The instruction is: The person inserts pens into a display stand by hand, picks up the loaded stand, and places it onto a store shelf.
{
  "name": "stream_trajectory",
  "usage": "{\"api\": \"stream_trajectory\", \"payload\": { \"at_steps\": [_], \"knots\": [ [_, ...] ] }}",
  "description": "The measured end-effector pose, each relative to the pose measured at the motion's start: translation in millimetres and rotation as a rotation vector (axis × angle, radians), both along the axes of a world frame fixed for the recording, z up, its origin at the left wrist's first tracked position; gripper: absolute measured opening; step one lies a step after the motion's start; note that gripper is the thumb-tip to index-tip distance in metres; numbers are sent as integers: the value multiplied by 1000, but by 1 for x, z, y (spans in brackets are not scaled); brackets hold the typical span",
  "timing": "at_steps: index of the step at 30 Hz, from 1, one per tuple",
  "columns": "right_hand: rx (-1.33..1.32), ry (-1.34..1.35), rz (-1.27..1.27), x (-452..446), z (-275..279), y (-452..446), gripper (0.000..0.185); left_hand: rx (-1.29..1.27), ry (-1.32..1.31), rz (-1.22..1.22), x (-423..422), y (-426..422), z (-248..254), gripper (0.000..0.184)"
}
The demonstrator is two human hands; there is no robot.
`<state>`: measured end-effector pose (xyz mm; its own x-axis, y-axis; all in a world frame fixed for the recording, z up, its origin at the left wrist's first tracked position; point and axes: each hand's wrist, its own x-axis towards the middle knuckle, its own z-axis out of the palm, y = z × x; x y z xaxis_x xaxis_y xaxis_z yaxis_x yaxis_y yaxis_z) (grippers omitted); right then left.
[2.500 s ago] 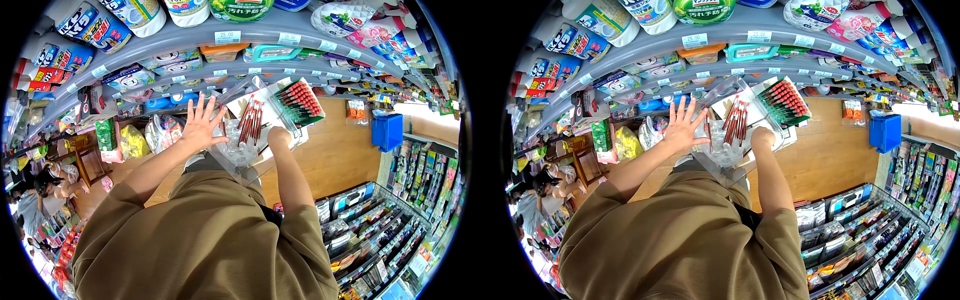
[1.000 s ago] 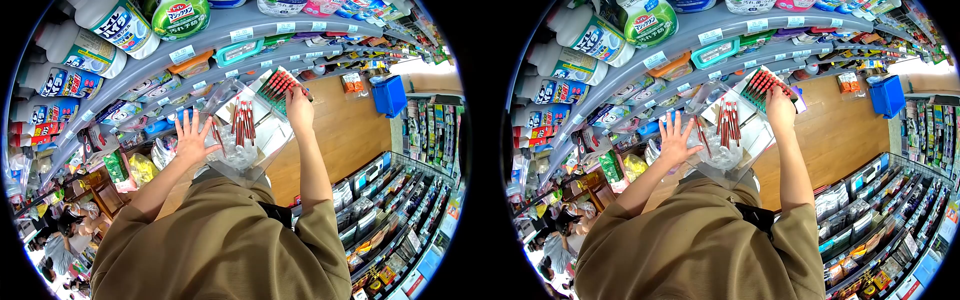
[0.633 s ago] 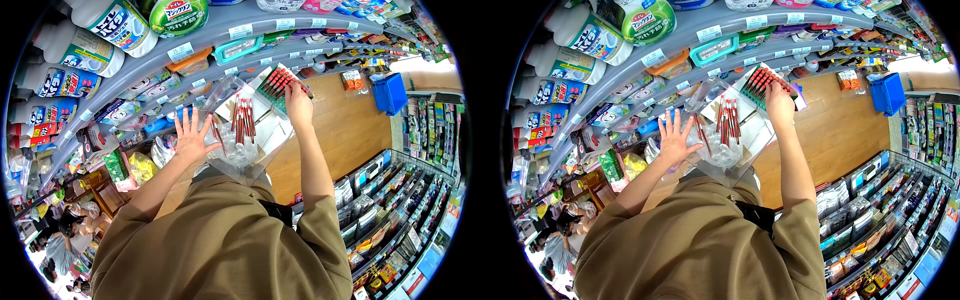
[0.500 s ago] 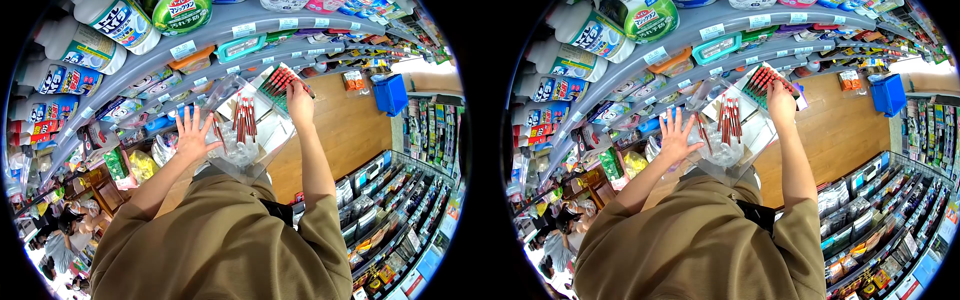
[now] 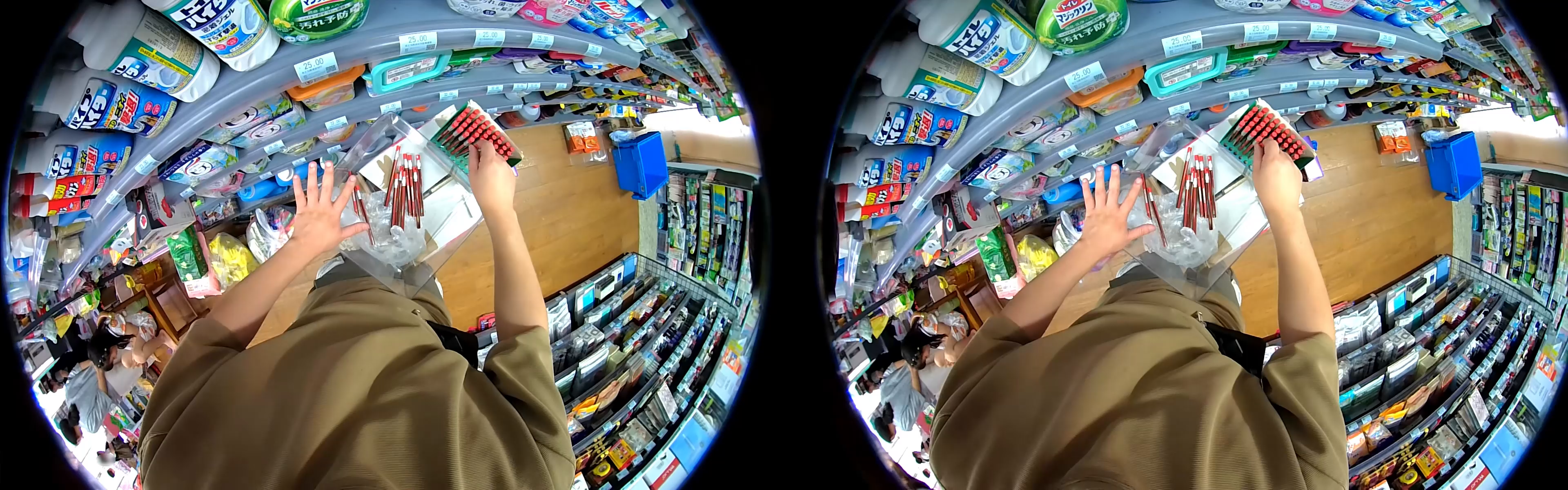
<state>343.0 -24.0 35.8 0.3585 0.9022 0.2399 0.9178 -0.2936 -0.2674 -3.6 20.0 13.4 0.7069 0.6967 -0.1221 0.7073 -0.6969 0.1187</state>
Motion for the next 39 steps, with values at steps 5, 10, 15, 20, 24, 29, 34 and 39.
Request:
{"api": "stream_trajectory", "payload": {
  "at_steps": [5,10,15,20,24,29,34,39],
  "knots": [
    [-1,37,10,-8,-1,-14,20,-4,5,3,-1,-1,-1,103],
    [-7,15,-26,-3,-9,-14,22,-18,23,12,0,0,-1,103],
    [-8,-57,-15,8,-9,-4,22,19,10,16,0,0,-6,102],
    [-218,-142,-37,6,-9,-9,32,17,21,20,0,-1,-3,102],
    [-372,-211,-3,7,-14,-15,55,25,21,15,1,0,-3,101],
    [-565,-271,0,5,-12,-23,80,13,16,14,2,0,-1,101],
    [-799,-197,-70,-4,-5,-17,94,11,6,13,1,-1,-1,102],
    [-835,-161,-93,-5,-3,-11,93,-6,14,19,2,0,1,102]
  ]
}}
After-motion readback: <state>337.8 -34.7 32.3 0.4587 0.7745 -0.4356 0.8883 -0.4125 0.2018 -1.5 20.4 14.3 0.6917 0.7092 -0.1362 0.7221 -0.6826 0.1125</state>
